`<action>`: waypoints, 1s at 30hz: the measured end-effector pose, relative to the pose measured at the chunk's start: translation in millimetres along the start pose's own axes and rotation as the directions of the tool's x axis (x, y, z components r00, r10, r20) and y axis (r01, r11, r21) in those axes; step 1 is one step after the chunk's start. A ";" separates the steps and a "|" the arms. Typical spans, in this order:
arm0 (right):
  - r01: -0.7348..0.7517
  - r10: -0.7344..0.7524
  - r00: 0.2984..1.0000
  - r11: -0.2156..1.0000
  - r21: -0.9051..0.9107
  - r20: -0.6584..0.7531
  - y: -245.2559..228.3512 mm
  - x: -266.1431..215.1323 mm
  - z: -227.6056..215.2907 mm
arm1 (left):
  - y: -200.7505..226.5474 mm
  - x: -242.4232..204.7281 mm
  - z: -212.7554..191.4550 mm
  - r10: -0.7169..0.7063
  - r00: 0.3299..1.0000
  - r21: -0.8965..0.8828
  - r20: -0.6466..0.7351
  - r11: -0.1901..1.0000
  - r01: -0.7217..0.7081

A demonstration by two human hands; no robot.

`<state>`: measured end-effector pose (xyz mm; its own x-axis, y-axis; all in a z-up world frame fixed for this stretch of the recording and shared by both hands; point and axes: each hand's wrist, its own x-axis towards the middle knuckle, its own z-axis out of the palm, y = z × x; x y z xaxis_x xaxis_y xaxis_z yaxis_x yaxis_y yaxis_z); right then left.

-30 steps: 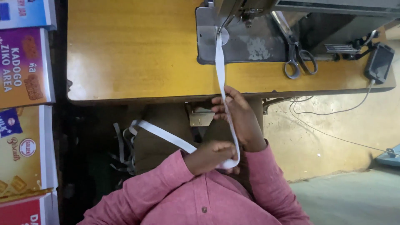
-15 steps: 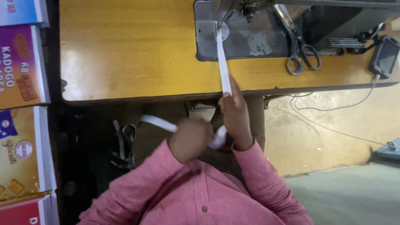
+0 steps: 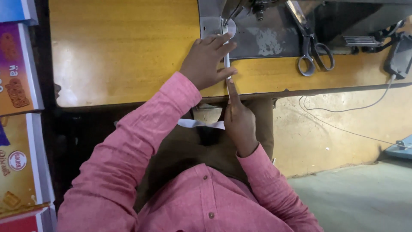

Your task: The person sits at a sewing machine and sews a white strip of fabric along the edge of various printed paper advertisements. They repeatedly pick up different flyers, align them under the needle, and guide them through the machine to stitch the fabric strip onto the paper.

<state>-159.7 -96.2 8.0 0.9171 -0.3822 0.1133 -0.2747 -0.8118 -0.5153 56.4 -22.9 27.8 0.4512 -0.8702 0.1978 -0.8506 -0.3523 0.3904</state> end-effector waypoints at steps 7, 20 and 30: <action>0.094 -0.103 0.987 0.993 -0.079 -0.124 -0.8 -2.1 5.6 | -9.3 -5.1 9.2 0.017 1.000 -0.069 -0.021 0.997 -0.019; -0.071 0.069 0.993 0.997 -0.016 -0.093 -15.5 -34.0 -12.4 | 11.1 -34.7 21.5 0.116 0.986 0.016 -0.122 0.993 -0.115; -0.093 0.093 0.995 0.996 0.005 -0.047 -30.8 -31.8 -32.1 | 20.6 -44.7 30.4 0.115 0.961 0.000 -0.253 0.993 -0.119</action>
<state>-189.6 -73.2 47.6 0.8729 -0.4765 0.1048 -0.3572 -0.7704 -0.5280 10.5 -1.7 -0.4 0.4042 -0.7890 0.4627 -0.8981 -0.2465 0.3642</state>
